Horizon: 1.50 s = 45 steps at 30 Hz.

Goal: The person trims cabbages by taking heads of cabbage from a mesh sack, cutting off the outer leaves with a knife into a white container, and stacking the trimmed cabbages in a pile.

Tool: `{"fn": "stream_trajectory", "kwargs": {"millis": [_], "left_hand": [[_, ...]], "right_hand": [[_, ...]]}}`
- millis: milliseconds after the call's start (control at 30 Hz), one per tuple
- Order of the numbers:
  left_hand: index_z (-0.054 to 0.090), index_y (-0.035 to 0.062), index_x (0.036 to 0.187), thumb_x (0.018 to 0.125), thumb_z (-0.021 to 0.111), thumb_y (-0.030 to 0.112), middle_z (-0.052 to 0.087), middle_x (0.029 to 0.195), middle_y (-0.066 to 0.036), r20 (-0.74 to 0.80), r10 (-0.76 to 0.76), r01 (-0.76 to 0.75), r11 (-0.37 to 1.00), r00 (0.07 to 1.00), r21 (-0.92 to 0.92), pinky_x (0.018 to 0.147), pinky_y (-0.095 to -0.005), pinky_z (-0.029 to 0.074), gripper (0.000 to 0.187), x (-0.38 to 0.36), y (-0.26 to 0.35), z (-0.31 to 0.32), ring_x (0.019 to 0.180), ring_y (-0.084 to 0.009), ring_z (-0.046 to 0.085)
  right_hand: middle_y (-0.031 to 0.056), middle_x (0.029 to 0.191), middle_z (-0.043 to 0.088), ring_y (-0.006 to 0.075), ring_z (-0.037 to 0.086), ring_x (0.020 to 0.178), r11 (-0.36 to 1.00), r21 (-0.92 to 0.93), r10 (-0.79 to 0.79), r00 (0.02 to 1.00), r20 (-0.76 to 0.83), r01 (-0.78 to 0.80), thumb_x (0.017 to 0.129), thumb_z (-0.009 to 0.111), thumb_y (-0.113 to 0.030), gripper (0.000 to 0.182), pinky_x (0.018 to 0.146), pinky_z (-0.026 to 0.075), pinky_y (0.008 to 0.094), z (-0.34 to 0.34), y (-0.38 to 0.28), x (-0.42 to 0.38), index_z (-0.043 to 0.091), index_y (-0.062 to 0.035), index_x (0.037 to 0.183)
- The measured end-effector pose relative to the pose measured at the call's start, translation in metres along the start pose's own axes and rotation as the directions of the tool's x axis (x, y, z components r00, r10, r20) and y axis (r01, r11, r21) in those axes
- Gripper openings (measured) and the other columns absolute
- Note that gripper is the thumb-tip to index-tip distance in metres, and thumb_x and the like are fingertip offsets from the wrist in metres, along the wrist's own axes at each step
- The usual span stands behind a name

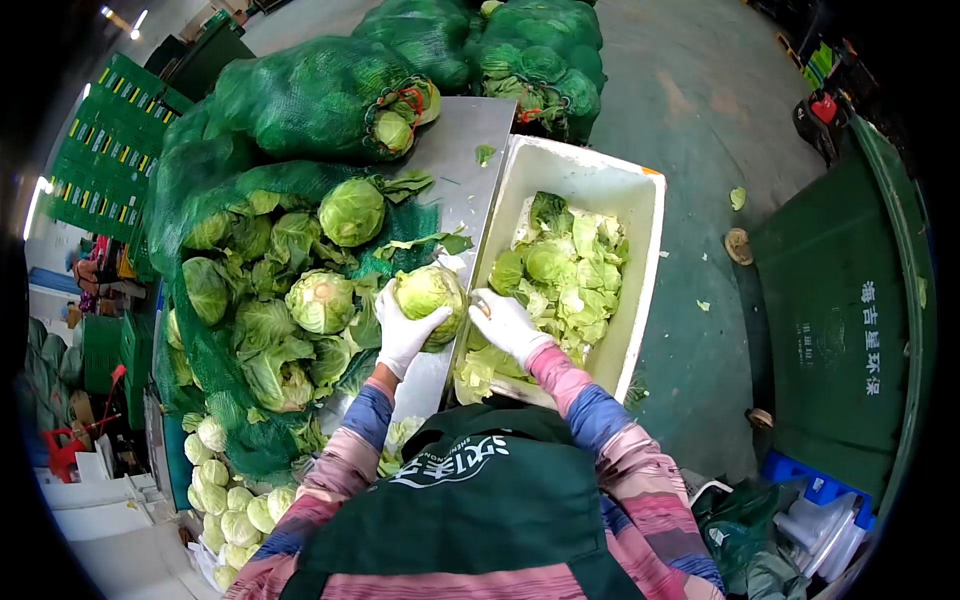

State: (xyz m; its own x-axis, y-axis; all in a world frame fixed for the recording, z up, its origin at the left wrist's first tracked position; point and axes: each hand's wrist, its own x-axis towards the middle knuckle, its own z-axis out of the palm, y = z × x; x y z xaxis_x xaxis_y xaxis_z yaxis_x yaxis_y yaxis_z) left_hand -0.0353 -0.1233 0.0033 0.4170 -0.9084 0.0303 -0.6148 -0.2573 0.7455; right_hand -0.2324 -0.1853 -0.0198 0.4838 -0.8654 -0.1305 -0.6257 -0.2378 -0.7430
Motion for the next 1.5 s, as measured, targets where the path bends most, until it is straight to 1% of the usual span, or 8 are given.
{"fn": "stream_trajectory", "kwargs": {"millis": [667,933,1067,1133,1233,1300,1333,1500], "left_hand": [[0.041,-0.0048,0.124,0.055,0.087,0.039,0.044,0.117,-0.022,0.018,0.140,-0.140,0.989,0.990,0.036,0.098,-0.0448,0.037,0.094,0.017,-0.001,0.004,0.111,-0.0380,0.043],[0.040,-0.0039,0.125,0.054,0.086,0.041,0.042,0.126,-0.024,0.046,0.241,-0.245,0.931,0.969,0.272,0.102,-0.0483,0.034,0.095,-0.011,0.019,0.011,0.117,-0.0405,0.039],[0.036,-0.0026,0.132,0.055,0.088,0.035,0.039,0.132,-0.024,-0.074,0.275,-0.264,0.956,0.959,0.131,0.109,-0.0474,0.027,0.100,-0.044,0.001,0.005,0.126,-0.0411,0.034],[0.035,-0.0016,0.133,0.055,0.088,0.035,0.038,0.135,-0.024,-0.076,0.298,-0.284,0.946,0.952,0.155,0.110,-0.0478,0.025,0.102,-0.051,-0.009,-0.005,0.128,-0.0407,0.032],[0.023,0.0030,0.143,0.063,0.086,0.036,0.022,0.147,-0.024,0.001,0.082,-0.081,0.978,0.997,0.192,0.108,-0.0485,0.029,0.108,-0.086,-0.024,-0.034,0.132,-0.0379,0.030],[0.009,0.0044,0.147,0.075,0.080,0.021,0.034,0.140,-0.020,0.194,-0.421,0.418,0.544,0.886,-0.728,0.097,-0.0400,0.045,0.102,-0.088,-0.017,-0.040,0.121,-0.0267,0.047],[0.005,0.0044,0.147,0.078,0.079,0.015,0.040,0.136,-0.019,0.230,-0.552,0.482,0.369,0.802,-0.795,0.093,-0.0362,0.049,0.102,-0.094,0.012,-0.051,0.115,-0.0233,0.052],[0.016,0.0016,0.140,0.075,0.082,0.018,0.049,0.126,-0.016,0.098,-0.603,0.379,0.359,0.792,-0.853,0.088,-0.0379,0.051,0.094,-0.096,-0.059,-0.011,0.111,-0.0234,0.055]], "right_hand": [[0.0260,0.090,0.066,0.0404,0.066,0.085,0.993,-0.112,0.075,0.946,0.315,-0.042,0.086,0.054,-0.022,0.028,0.075,0.052,0.0450,0.000,-0.005,0.063,0.068,0.0027,0.090],[0.0236,0.110,0.065,0.0364,0.064,0.105,0.893,-0.375,0.372,0.875,0.309,-0.247,0.085,0.057,-0.016,0.029,0.088,0.051,0.0411,0.004,-0.008,0.048,0.068,-0.0007,0.108],[0.0233,0.115,0.063,0.0366,0.062,0.107,0.917,-0.342,0.324,0.886,0.332,-0.207,0.089,0.048,-0.018,0.033,0.091,0.049,0.0424,0.015,-0.005,0.024,0.068,-0.0021,0.109],[0.0247,0.107,0.065,0.0373,0.065,0.099,0.980,-0.138,0.176,0.951,0.254,-0.144,0.086,0.055,-0.020,0.055,0.087,0.050,0.0414,0.017,-0.003,0.019,0.046,-0.0051,0.138],[0.0216,0.101,0.066,0.0363,0.065,0.085,0.953,0.285,-0.001,0.936,0.351,-0.105,0.085,0.055,-0.022,0.072,0.080,0.050,0.0399,0.030,-0.012,-0.008,0.025,-0.0204,0.150],[0.0200,0.094,0.065,0.0370,0.064,0.081,0.988,0.152,-0.030,0.974,0.224,-0.005,0.086,0.054,-0.024,0.073,0.076,0.050,0.0413,0.050,-0.023,-0.028,0.021,-0.0333,0.150],[0.0192,0.091,0.065,0.0373,0.064,0.079,0.995,0.101,-0.018,0.973,0.229,-0.006,0.087,0.054,-0.025,0.073,0.075,0.050,0.0422,0.043,-0.039,-0.037,0.020,-0.0373,0.150],[0.0146,0.078,0.065,0.0305,0.063,0.071,0.999,0.046,-0.025,0.980,0.197,0.016,0.088,0.056,-0.023,0.066,0.065,0.049,0.0407,0.047,-0.059,-0.051,0.030,-0.0347,0.147]]}}
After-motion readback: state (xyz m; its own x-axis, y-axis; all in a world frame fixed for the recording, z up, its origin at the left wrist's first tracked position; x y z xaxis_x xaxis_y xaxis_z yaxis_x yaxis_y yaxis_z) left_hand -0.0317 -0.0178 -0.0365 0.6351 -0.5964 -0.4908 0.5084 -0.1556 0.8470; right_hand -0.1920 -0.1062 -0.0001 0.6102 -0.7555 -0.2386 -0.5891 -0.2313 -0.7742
